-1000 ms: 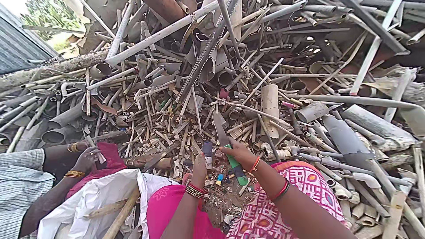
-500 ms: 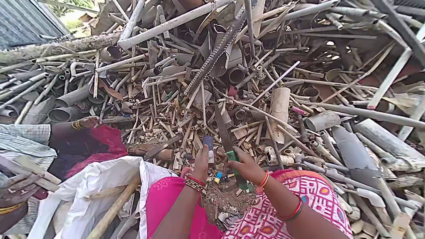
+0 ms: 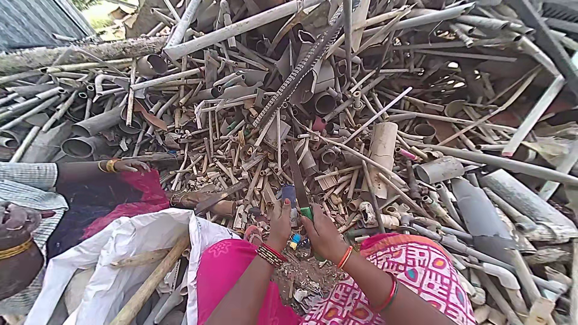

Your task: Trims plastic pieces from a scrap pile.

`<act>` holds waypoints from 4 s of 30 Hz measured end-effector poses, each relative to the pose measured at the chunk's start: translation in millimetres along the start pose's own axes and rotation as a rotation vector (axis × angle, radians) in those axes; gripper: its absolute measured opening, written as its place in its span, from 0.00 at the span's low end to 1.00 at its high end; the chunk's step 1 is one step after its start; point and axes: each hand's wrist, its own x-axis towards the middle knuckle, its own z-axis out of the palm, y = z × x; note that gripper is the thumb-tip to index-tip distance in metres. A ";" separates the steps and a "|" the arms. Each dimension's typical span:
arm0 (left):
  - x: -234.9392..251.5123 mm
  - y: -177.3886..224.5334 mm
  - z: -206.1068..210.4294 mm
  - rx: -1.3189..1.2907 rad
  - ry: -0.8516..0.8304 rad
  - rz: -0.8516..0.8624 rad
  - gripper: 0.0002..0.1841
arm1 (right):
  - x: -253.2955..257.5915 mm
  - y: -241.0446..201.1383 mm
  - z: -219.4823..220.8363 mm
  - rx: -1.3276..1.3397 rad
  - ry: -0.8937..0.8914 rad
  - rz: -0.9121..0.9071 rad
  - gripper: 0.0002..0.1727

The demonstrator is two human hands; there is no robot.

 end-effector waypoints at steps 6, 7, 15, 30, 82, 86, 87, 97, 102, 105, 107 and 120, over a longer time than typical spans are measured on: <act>-1.0 -7.3 -0.4 0.164 -0.004 0.141 0.26 | 1.8 -21.1 -4.5 -0.234 -0.047 0.148 0.28; -1.0 -8.4 -0.3 0.204 0.011 0.171 0.26 | 1.6 -25.2 -4.6 -0.261 -0.055 0.172 0.28; -4.3 -4.3 2.0 0.371 0.154 0.267 0.27 | -7.1 -31.8 3.6 -0.298 -0.102 0.241 0.28; -4.9 -4.5 6.3 0.572 0.152 0.177 0.27 | 16.5 -27.8 -4.9 -0.195 -0.088 0.223 0.26; 1.0 0.7 6.2 0.604 0.177 0.015 0.25 | 15.7 -11.2 9.7 -0.088 -0.165 0.241 0.26; 2.9 4.1 3.1 0.545 0.246 0.045 0.25 | -5.9 -10.4 24.2 -0.112 -0.206 0.259 0.26; 1.7 3.2 4.9 0.560 0.244 0.060 0.25 | -0.5 -11.8 19.2 -0.115 -0.200 0.255 0.27; 1.6 3.5 9.0 0.574 0.246 0.069 0.25 | 2.0 -7.2 17.3 -0.101 -0.185 0.234 0.27; -7.0 -6.1 14.7 0.661 0.117 0.061 0.25 | 18.7 -3.1 1.1 -0.039 -0.100 0.249 0.27; 2.0 -1.1 10.9 0.519 0.146 -0.023 0.25 | -2.4 -0.9 15.2 -0.092 -0.181 0.275 0.26; 2.6 1.0 11.1 0.528 0.171 0.023 0.25 | -1.9 -2.6 13.4 -0.103 -0.185 0.260 0.27; -2.7 -7.4 8.8 0.698 0.042 0.074 0.26 | 25.8 -2.9 -12.0 -0.063 -0.167 0.278 0.25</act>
